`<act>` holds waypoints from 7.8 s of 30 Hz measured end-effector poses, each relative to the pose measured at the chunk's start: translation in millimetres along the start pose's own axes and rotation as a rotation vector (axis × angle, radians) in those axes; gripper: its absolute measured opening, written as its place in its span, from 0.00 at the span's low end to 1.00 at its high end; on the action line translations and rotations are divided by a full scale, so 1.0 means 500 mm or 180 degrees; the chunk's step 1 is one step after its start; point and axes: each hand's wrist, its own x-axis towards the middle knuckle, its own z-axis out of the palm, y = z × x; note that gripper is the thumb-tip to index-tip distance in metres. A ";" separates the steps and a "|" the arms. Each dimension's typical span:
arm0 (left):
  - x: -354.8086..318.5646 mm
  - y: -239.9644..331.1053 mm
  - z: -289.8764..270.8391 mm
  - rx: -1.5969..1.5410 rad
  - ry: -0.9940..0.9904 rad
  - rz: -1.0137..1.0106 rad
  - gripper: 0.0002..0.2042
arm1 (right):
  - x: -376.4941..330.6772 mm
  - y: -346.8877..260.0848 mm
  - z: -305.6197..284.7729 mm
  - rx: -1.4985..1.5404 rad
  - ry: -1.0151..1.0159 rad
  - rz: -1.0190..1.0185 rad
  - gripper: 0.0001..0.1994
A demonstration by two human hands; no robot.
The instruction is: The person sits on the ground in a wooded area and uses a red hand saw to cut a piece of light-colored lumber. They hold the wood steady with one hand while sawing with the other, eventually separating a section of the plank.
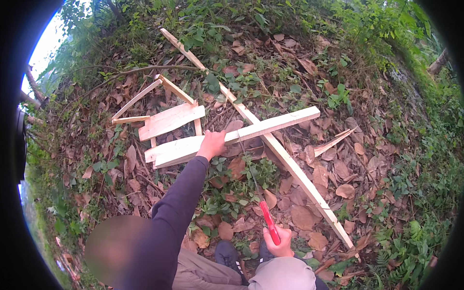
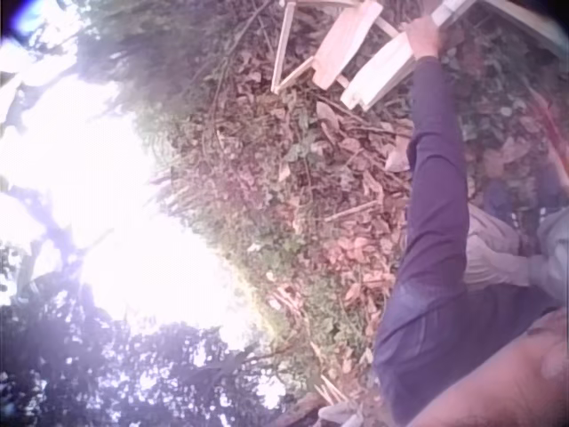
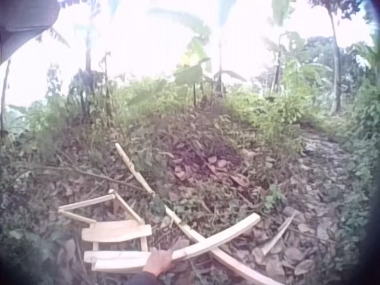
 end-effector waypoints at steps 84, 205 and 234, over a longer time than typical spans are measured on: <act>-0.009 -0.012 0.003 -0.0034 -0.0148 -0.0211 0.17 | 0.135 0.064 0.067 0.0200 -0.0265 -0.0272 0.16; 0.030 0.002 0.046 0.0169 0.0520 -0.0223 0.05 | 0.163 -0.039 0.057 0.0402 -0.0205 0.0058 0.14; 0.021 0.014 0.037 0.0180 0.0517 -0.0287 0.06 | 0.023 0.035 -0.014 0.0087 -0.0372 -0.0347 0.09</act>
